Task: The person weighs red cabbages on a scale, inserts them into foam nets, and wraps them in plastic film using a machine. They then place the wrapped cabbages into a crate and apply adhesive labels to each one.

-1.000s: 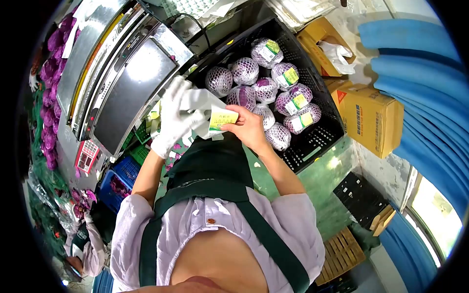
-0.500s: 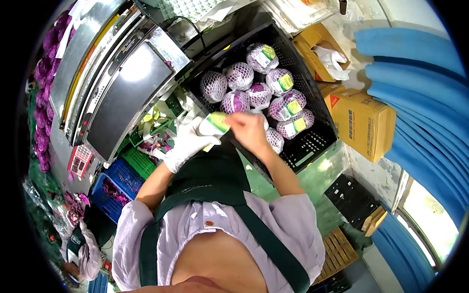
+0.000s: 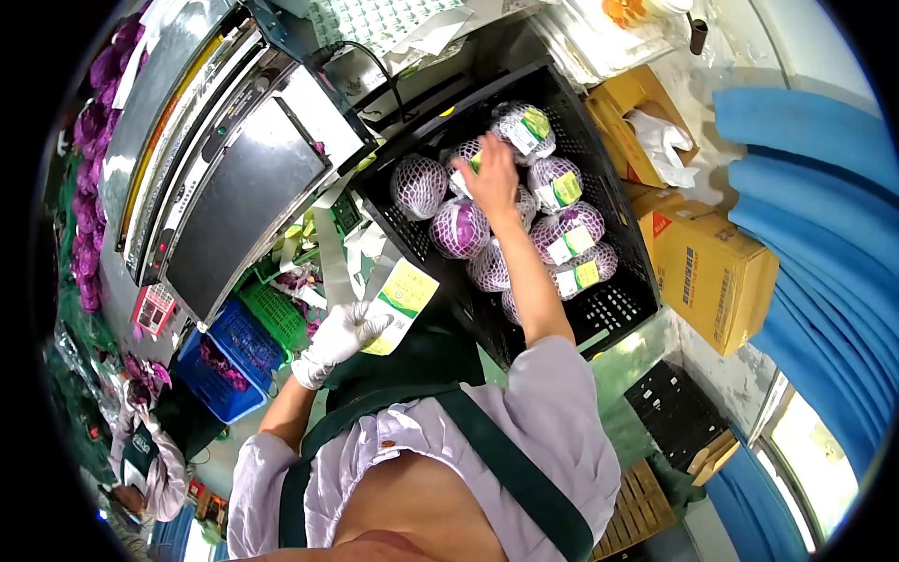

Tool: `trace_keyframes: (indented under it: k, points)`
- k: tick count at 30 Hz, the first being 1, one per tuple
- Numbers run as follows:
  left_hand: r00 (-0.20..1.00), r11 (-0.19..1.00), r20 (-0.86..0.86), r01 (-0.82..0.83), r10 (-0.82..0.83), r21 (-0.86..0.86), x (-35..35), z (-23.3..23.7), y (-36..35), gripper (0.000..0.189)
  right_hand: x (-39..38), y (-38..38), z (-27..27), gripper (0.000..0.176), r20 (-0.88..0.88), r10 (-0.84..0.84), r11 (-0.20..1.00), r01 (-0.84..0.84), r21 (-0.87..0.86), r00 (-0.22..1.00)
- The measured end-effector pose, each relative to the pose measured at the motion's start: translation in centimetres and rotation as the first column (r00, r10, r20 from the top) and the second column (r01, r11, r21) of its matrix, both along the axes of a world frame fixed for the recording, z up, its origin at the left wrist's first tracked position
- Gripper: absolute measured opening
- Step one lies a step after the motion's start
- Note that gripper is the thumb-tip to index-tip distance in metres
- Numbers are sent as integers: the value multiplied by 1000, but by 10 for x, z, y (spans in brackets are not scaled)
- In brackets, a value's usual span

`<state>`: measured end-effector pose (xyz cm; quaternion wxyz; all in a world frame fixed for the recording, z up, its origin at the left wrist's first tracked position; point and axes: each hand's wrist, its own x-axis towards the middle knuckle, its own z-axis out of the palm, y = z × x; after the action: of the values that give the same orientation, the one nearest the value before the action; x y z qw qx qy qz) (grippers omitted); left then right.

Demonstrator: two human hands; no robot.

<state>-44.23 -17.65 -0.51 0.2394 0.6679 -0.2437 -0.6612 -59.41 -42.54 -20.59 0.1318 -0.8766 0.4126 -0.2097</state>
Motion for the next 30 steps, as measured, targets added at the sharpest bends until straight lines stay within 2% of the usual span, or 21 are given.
trace_keyframes:
  k: [1,4,7,8,9,11,12,13,14,15,16,17,19,20,21,23,24,25,27,28,30]
  points:
    - [999,999,30,29,-29,19,-2,3,-5,25,0,4,-17,60,-6,112,993,-112,-35,994]
    - [995,999,85,50,-48,-22,-5,5,-13,25,-1,5,-49,66,-26,83,996,-82,38,996]
    - [995,994,44,-90,92,-57,-6,-11,-8,26,-1,11,6,69,-52,41,986,-31,167,998]
    - [982,960,116,-118,151,-255,-9,-19,-6,24,-2,20,41,62,173,-50,730,-83,679,984]
    - [971,958,198,-77,135,-277,-7,-18,-8,23,-6,31,74,56,299,-243,240,-242,940,923]
    - [963,964,260,6,65,-266,-1,-15,-16,25,-17,67,130,33,446,-149,-97,-462,882,883]
    - [933,984,359,100,-41,-149,1,2,-28,31,-14,82,158,23,326,-55,29,-325,945,944]
    - [917,811,306,-32,256,-584,-10,-20,-24,37,-10,99,177,14,185,20,165,-186,969,983]
    - [946,833,-28,-298,322,-466,-10,-13,-27,36,-9,114,181,14,209,3,259,-202,945,978]
    - [847,827,-343,-500,406,-257,-7,-7,-30,35,-8,126,181,16,234,-13,351,-215,912,972]
    - [950,836,53,-244,308,-492,-4,-23,-25,24,-9,132,181,12,228,43,443,-223,868,973]
    - [936,929,106,-311,336,-198,-1,-12,-28,18,-8,131,182,12,226,42,443,-221,869,973]
    - [909,906,252,-235,333,-351,5,-21,-17,20,1,121,180,11,271,-156,408,-188,893,950]
    - [893,911,349,-138,285,-389,8,-19,-13,27,8,115,168,10,317,-267,487,-156,859,910]
    - [892,912,353,-138,284,-387,12,-13,-10,27,13,100,150,13,355,-335,544,-128,829,873]
    - [928,940,206,-265,309,-217,19,1,-3,30,25,58,122,24,213,-240,695,15,719,947]
    - [944,978,258,-191,205,-80,26,2,5,32,36,54,89,23,292,-261,754,5,657,920]
    - [961,986,239,-156,138,58,33,7,9,34,44,49,65,34,159,-202,798,69,598,966]
    - [954,974,212,-224,212,36,35,-7,36,33,53,47,27,50,-165,-19,915,84,394,986]
    - [952,972,214,-230,216,43,33,-10,46,33,55,47,13,64,-299,-13,890,147,430,954]
    - [959,969,142,-247,247,-17,35,-3,54,31,64,52,25,65,-326,-12,925,134,354,945]
